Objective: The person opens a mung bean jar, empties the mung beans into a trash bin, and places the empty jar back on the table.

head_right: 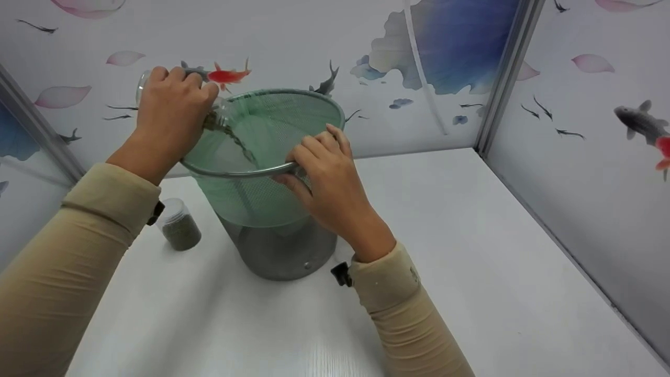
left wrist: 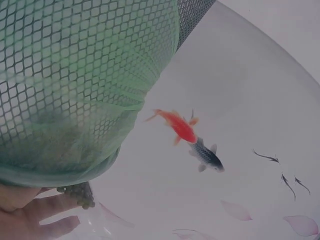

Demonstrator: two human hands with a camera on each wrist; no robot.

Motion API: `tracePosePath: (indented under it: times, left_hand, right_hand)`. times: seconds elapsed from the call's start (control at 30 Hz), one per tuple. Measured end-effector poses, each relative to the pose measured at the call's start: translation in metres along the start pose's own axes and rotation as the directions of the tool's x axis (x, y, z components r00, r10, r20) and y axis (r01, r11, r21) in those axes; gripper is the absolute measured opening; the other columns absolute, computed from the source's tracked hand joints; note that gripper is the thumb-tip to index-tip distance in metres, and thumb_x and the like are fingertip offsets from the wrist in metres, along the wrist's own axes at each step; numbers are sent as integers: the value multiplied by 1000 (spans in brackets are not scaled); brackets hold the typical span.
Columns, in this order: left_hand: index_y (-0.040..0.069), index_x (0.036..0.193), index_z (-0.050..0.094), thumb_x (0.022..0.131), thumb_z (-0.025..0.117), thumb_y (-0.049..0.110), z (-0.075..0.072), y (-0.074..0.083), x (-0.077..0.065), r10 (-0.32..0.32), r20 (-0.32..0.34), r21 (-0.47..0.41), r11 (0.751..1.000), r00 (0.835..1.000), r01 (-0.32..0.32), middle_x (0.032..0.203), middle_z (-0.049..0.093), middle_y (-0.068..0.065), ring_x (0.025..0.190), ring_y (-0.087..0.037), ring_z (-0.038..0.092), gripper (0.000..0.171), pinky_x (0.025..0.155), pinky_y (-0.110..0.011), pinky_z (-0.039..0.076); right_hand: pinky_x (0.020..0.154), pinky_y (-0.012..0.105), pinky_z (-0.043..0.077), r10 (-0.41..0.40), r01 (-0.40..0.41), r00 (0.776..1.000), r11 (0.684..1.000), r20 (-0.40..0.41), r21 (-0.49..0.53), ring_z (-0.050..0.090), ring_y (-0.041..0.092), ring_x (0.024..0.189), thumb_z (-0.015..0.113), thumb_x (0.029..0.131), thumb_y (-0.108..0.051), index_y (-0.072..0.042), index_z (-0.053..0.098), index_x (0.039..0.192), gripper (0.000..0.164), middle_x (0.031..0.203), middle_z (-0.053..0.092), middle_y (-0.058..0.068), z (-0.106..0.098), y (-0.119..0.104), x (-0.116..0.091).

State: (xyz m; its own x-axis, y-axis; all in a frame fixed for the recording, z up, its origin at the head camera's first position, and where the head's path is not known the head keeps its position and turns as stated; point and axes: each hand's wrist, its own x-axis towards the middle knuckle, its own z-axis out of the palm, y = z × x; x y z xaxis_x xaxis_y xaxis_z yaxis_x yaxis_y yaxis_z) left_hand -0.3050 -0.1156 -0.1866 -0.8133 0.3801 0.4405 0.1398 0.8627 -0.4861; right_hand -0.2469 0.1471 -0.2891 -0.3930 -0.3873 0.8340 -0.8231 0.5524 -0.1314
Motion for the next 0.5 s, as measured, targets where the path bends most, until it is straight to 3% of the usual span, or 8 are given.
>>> tracePosePath:
  times: [0.5]
  left_hand:
    - [-1, 122, 65, 102, 66, -2, -1, 0, 0, 17, 7, 38, 999, 1000, -17, 126, 67, -25, 116, -42, 61, 20, 104, -54, 47]
  right_hand:
    - [125, 58, 24, -7, 7, 1000, 1000, -8, 4, 53, 29, 96, 78, 98, -19, -4, 67, 101, 19, 92, 59, 10, 1, 1, 0]
